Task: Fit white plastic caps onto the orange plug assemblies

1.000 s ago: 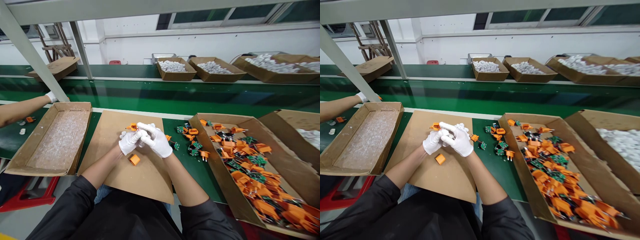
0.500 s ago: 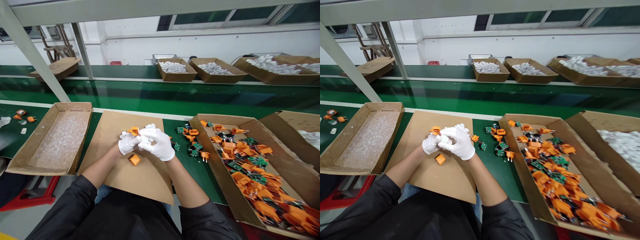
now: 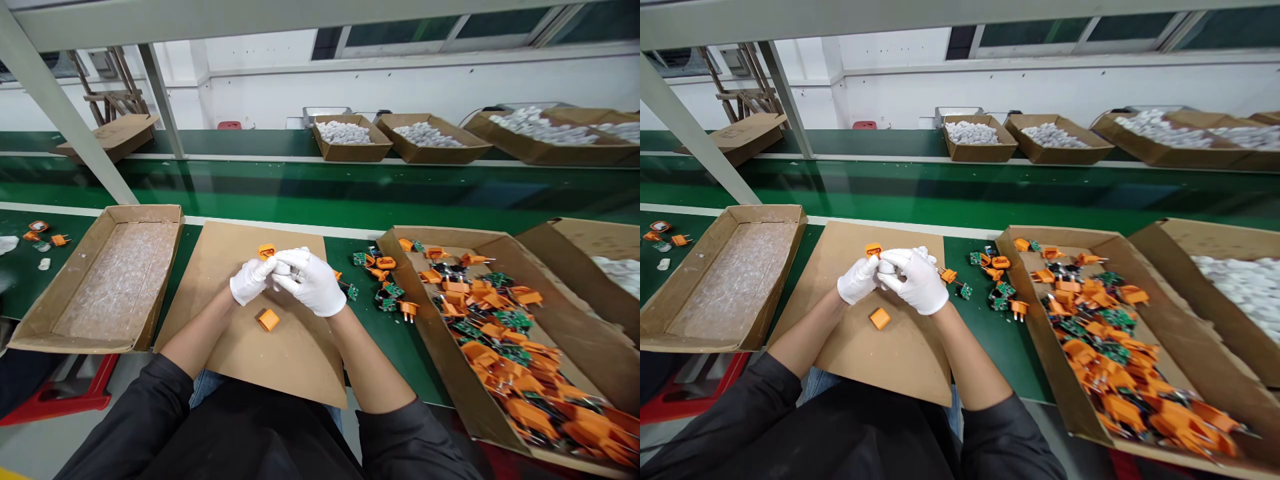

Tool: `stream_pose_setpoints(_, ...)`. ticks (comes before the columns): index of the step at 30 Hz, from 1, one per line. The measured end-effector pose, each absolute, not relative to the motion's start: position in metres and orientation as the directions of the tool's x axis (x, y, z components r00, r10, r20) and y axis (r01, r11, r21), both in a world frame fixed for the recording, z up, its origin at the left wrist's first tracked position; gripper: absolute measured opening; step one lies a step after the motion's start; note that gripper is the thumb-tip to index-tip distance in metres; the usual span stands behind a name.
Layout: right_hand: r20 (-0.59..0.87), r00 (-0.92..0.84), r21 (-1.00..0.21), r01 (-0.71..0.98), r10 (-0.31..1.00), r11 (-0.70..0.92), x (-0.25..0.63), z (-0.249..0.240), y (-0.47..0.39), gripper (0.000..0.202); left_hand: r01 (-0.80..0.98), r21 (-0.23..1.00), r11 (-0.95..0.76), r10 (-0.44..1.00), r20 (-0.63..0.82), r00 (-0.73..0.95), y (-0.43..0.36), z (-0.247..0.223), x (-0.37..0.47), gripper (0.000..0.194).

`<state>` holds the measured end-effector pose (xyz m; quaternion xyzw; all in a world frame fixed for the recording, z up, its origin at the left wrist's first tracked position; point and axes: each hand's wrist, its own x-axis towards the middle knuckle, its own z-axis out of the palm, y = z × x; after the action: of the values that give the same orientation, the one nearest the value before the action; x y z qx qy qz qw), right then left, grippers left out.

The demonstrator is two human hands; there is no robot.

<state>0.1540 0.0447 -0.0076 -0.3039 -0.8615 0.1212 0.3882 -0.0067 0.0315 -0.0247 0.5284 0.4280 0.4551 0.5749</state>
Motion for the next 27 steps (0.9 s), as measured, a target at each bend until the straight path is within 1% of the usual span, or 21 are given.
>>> stream_pose_setpoints(2,0.648,-0.457,-0.441,0.427,0.609,0.79,0.152,-0.011,0.044,0.016,-0.117,0.991,0.059,0.955,-0.022,0.296,0.032,-0.024,-0.006,0.043)
stream_pose_setpoints(3,0.672,-0.405,-0.451,0.44,0.62,0.777,0.151,-0.013,0.043,0.023,-0.148,0.986,0.074,0.948,-0.023,0.317,0.032,-0.023,-0.005,0.044)
stream_pose_setpoints(5,0.695,-0.279,-0.491,0.49,0.663,0.72,0.148,-0.019,0.04,0.037,-0.224,0.972,0.067,0.965,-0.007,0.261,0.032,-0.023,-0.001,0.045)
stream_pose_setpoints(6,0.701,-0.214,-0.51,0.516,0.681,0.688,0.146,-0.021,0.039,0.039,-0.26,0.964,0.047,0.977,0.01,0.212,0.032,-0.022,0.001,0.044)
stream_pose_setpoints(7,0.714,-0.155,-0.519,0.538,0.683,0.664,0.144,-0.023,0.037,0.039,-0.288,0.957,0.019,0.986,0.03,0.166,0.032,-0.022,0.004,0.042)
stream_pose_setpoints(9,0.752,-0.082,-0.503,0.57,0.654,0.65,0.14,-0.026,0.035,0.032,-0.315,0.948,-0.048,0.994,0.078,0.082,0.031,-0.022,0.008,0.035)
stream_pose_setpoints(12,0.78,-0.087,-0.45,0.61,0.62,0.652,0.135,-0.03,0.035,0.022,-0.242,0.963,-0.117,0.993,0.114,-0.027,0.029,-0.025,0.011,0.034)
stream_pose_setpoints(15,0.779,-0.121,-0.42,0.627,0.615,0.656,0.133,-0.033,0.037,0.023,-0.072,0.982,-0.176,0.974,0.163,-0.154,0.027,-0.027,0.01,0.039)
stream_pose_setpoints(16,0.775,-0.131,-0.424,0.619,0.619,0.662,0.133,-0.034,0.037,0.023,-0.025,0.98,-0.199,0.967,0.192,-0.169,0.026,-0.027,0.009,0.039)
stream_pose_setpoints(18,0.75,-0.124,-0.477,0.578,0.649,0.662,0.134,-0.033,0.037,0.024,0.027,0.971,-0.237,0.958,0.238,-0.16,0.026,-0.026,0.008,0.038)
stream_pose_setpoints(20,0.713,-0.099,-0.559,0.516,0.694,0.649,0.134,-0.031,0.035,0.026,0.03,0.969,-0.247,0.96,0.248,-0.126,0.026,-0.024,0.008,0.036)
stream_pose_setpoints(22,0.688,-0.082,-0.61,0.473,0.721,0.636,0.134,-0.028,0.034,0.027,0.006,0.971,-0.238,0.966,0.237,-0.103,0.025,-0.022,0.007,0.034)
stream_pose_setpoints(24,0.685,-0.093,-0.608,0.473,0.722,0.638,0.134,-0.025,0.032,0.026,-0.019,0.974,-0.227,0.97,0.224,-0.098,0.024,-0.02,0.007,0.03)
stream_pose_setpoints(27,0.691,-0.132,-0.563,0.519,0.71,0.644,0.135,-0.023,0.032,0.026,-0.012,0.979,-0.203,0.974,0.201,-0.107,0.021,-0.016,0.008,0.027)
